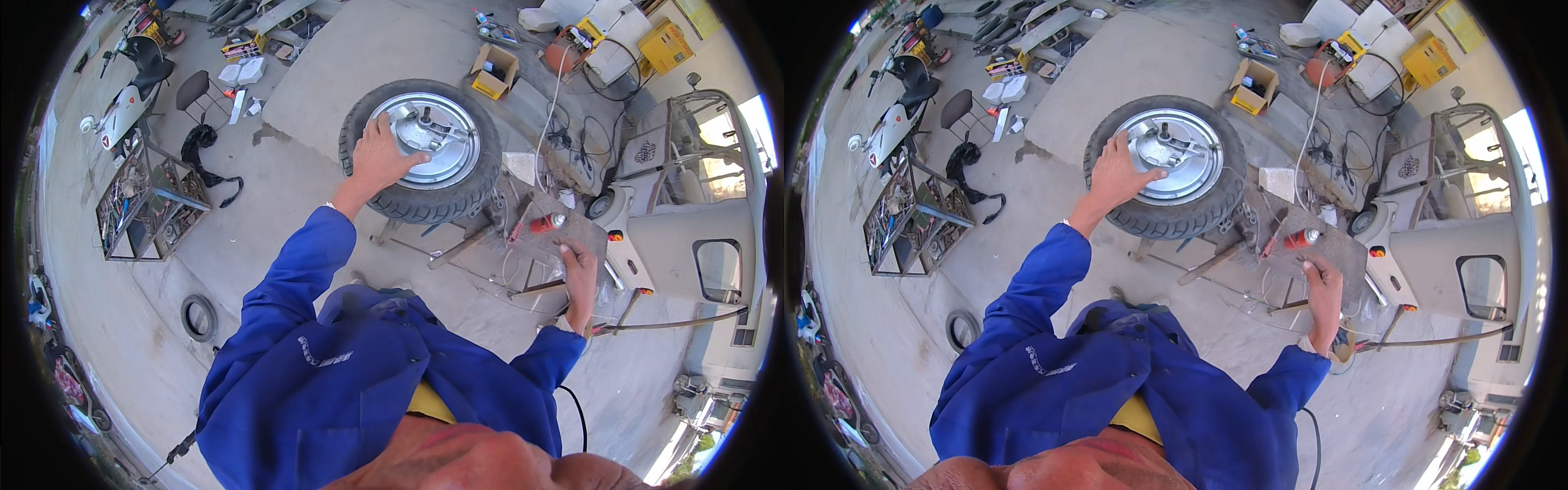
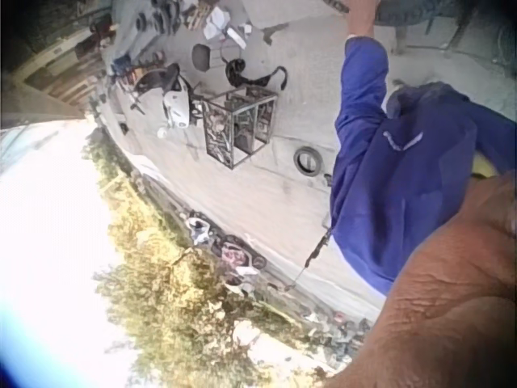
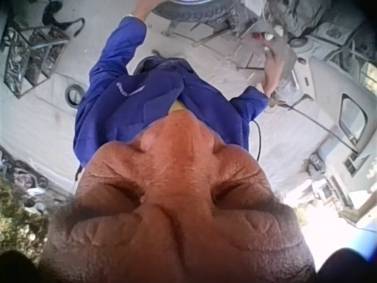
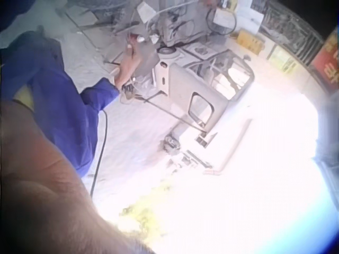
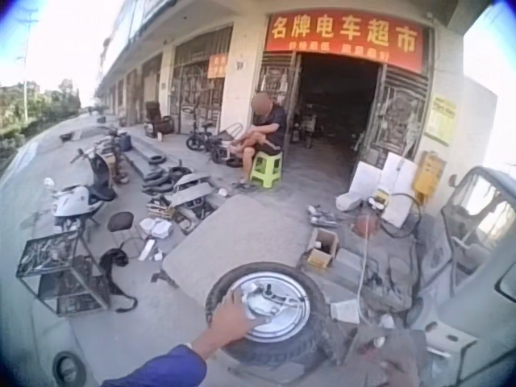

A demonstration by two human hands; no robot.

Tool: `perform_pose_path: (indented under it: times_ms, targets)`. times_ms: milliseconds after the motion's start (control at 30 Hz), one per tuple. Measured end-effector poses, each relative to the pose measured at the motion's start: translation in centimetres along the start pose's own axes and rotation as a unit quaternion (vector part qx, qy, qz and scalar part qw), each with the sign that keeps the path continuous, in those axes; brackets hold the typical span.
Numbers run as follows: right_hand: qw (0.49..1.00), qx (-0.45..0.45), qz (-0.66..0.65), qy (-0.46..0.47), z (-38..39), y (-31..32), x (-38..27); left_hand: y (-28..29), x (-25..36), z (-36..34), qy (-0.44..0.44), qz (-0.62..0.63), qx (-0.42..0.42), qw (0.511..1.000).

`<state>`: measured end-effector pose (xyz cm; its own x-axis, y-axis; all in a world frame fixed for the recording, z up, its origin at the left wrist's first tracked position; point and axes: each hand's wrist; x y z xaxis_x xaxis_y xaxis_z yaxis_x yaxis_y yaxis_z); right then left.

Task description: The person uses pliers to pull a wire or cable through the center hub of a small wheel. They repeatedly pull the wire through the hub and adjust its position with their hands.

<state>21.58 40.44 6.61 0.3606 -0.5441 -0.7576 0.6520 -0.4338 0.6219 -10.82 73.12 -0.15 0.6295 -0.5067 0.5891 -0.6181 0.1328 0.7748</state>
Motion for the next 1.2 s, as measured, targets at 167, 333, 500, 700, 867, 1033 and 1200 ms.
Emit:
perform_pose_path:
  times_ms: [167, 333, 500, 700, 867, 1033, 1200]
  targets:
    - [0.985, 0.079, 0.118, 0.097, 1.3, 2.8, -4.2, -0.6, -0.1, 0.1, 0.009, -0.017, 0.024, 1.000]
    - [0.950, 0.097, 0.248, 0.161, 2.7, 3.2, -13.1, 0.8, -4.3, -0.5, -0.057, 0.008, 0.065, 0.996]
    - [0.916, 0.102, 0.289, 0.257, 1.4, -0.2, -16.8, 8.4, 1.2, -0.5, -0.144, 0.080, 0.006, 0.986]
    - [0.907, 0.070, 0.307, 0.280, 0.1, -4.2, -20.7, 8.6, 5.2, -2.1, -0.383, 0.054, -0.047, 0.921]
    - [0.898, 0.078, 0.337, 0.273, -0.3, -5.8, -24.0, 8.5, 3.1, -6.0, -0.423, 0.008, -0.080, 0.903]
    - [0.915, 0.116, 0.265, 0.282, -2.8, -5.0, -26.7, 10.0, 0.4, -8.5, -0.435, 0.015, -0.038, 0.899]
    - [0.908, 0.135, 0.145, 0.370, -5.5, -6.6, -29.1, 10.6, -1.6, -9.6, -0.394, 0.054, -0.081, 0.914]
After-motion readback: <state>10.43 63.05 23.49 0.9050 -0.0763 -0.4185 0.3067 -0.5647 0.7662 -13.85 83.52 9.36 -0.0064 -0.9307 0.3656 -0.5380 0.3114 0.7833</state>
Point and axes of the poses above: each hand's wrist, its own z-axis away from the middle knuckle, its own y-axis out of the back of the hand, x = y × z, and after that the axes turned 9 degrees about -y, right-handed
